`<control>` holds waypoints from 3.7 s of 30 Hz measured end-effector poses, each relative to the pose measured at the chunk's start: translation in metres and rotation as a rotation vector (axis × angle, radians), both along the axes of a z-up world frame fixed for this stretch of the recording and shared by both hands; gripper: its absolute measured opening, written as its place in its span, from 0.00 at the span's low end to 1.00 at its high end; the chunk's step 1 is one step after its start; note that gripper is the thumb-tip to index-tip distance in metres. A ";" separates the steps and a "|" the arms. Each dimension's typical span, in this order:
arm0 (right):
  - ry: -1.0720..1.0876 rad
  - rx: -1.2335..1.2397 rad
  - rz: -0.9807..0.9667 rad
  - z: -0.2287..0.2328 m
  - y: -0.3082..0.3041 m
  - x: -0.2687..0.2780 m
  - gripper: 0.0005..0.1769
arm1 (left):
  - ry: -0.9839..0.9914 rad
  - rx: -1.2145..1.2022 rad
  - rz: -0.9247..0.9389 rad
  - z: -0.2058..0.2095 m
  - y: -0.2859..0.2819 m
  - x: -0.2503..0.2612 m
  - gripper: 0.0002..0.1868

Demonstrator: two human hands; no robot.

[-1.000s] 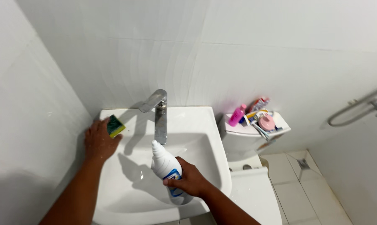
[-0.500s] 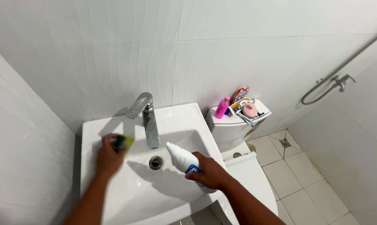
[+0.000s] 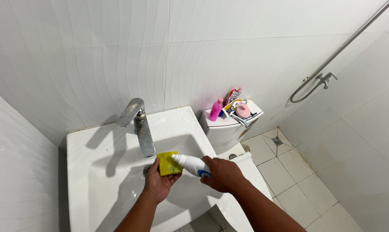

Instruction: The person scrubs the sink basin and faucet area with a sponge and blue cleaning liquid. They rinse their hands under the tap, apply more liquid to the sponge, and continue scrubbing the sink surfaces thoroughly.

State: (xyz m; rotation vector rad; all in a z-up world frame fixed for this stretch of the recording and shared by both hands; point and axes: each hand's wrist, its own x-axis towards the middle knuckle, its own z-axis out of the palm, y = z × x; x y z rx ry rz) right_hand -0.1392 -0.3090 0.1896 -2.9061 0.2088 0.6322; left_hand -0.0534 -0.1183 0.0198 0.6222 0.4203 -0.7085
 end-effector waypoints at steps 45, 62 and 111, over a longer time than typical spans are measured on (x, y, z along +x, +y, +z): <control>-0.815 0.863 -0.287 -0.068 0.003 0.161 0.34 | 0.071 0.212 0.263 -0.001 0.029 0.023 0.25; -0.451 1.131 -0.616 -0.129 -0.019 0.122 0.22 | -0.003 0.185 0.240 0.015 -0.008 0.018 0.22; -0.334 0.167 0.208 -0.146 -0.102 0.080 0.25 | -1.248 1.749 -0.492 0.012 -0.071 0.058 0.27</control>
